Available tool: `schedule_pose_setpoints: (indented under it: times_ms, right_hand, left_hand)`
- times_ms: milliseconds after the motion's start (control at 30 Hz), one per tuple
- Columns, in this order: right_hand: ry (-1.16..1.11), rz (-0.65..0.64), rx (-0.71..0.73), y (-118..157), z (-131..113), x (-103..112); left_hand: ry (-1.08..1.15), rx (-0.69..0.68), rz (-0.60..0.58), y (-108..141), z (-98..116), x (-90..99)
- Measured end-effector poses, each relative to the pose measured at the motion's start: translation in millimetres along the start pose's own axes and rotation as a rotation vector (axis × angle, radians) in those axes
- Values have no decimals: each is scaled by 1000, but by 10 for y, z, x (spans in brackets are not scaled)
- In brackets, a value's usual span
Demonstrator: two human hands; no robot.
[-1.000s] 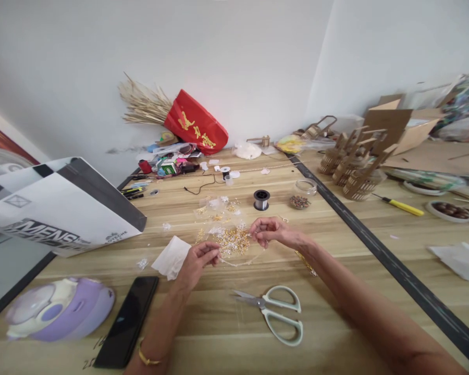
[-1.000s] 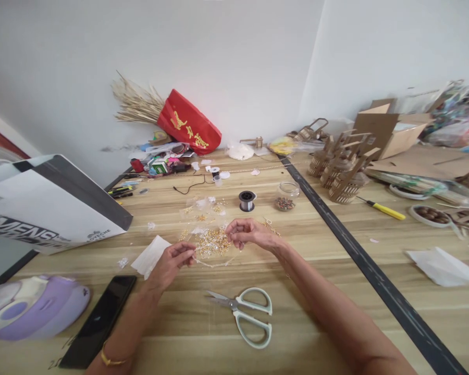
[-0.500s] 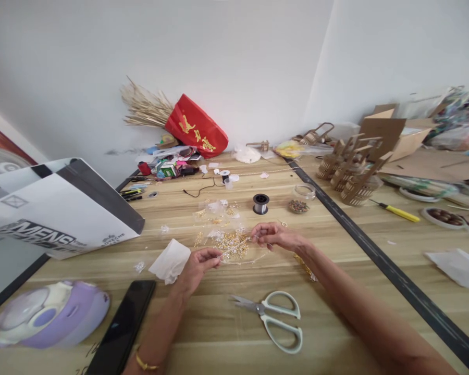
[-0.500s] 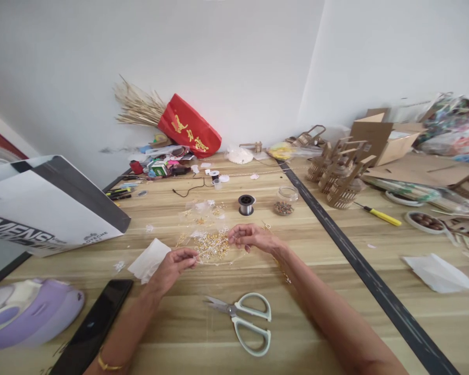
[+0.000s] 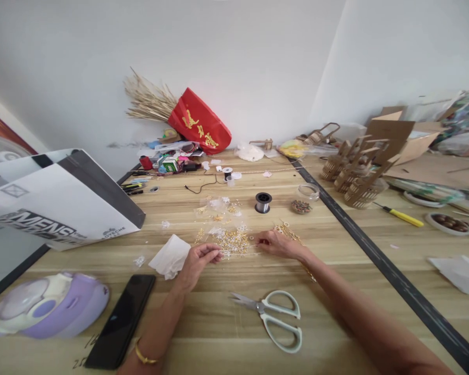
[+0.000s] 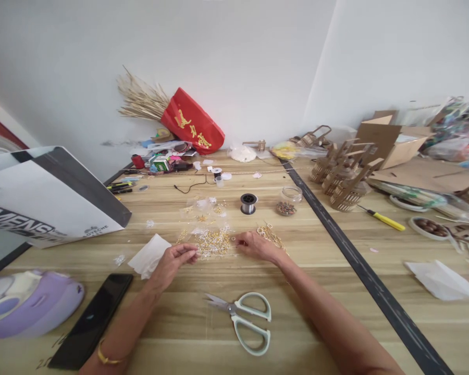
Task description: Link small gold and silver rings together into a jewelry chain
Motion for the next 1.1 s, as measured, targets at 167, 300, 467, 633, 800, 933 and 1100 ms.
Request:
schedule_pose_setpoints:
  times_ms: [167, 300, 467, 633, 800, 933, 1100]
  right_hand:
    - [-39, -17, -5, 14, 22, -14]
    - [-219, -45, 43, -1, 9, -32]
    - [-549, -29, 75, -30, 65, -8]
    - [-726, -84, 81, 3, 53, 24]
    - [-818, -76, 131, 1, 62, 64]
    - [-802, -35, 101, -41, 192, 43]
    - [-598, 56, 25, -60, 331, 59]
  left_hand:
    - [72, 10, -33, 12, -34, -40]
    - [73, 12, -59, 9, -64, -58]
    - [56, 18, -63, 0, -99, -59]
    - [53, 42, -59, 8, -96, -67]
    - [20, 33, -16, -5, -67, -29]
    - [-29, 26, 20, -24, -68, 6]
    - [-183, -74, 119, 9, 34, 62]
Point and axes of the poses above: each hand's wrist, its own y-axis away from the middle knuckle, its own x-axis out of the back of the hand, z = x × y, the point moved 8 cm from there along -y, towards the middle knuckle, and after that the axes turned 9 degrees about -z, right-handed, at the moved point
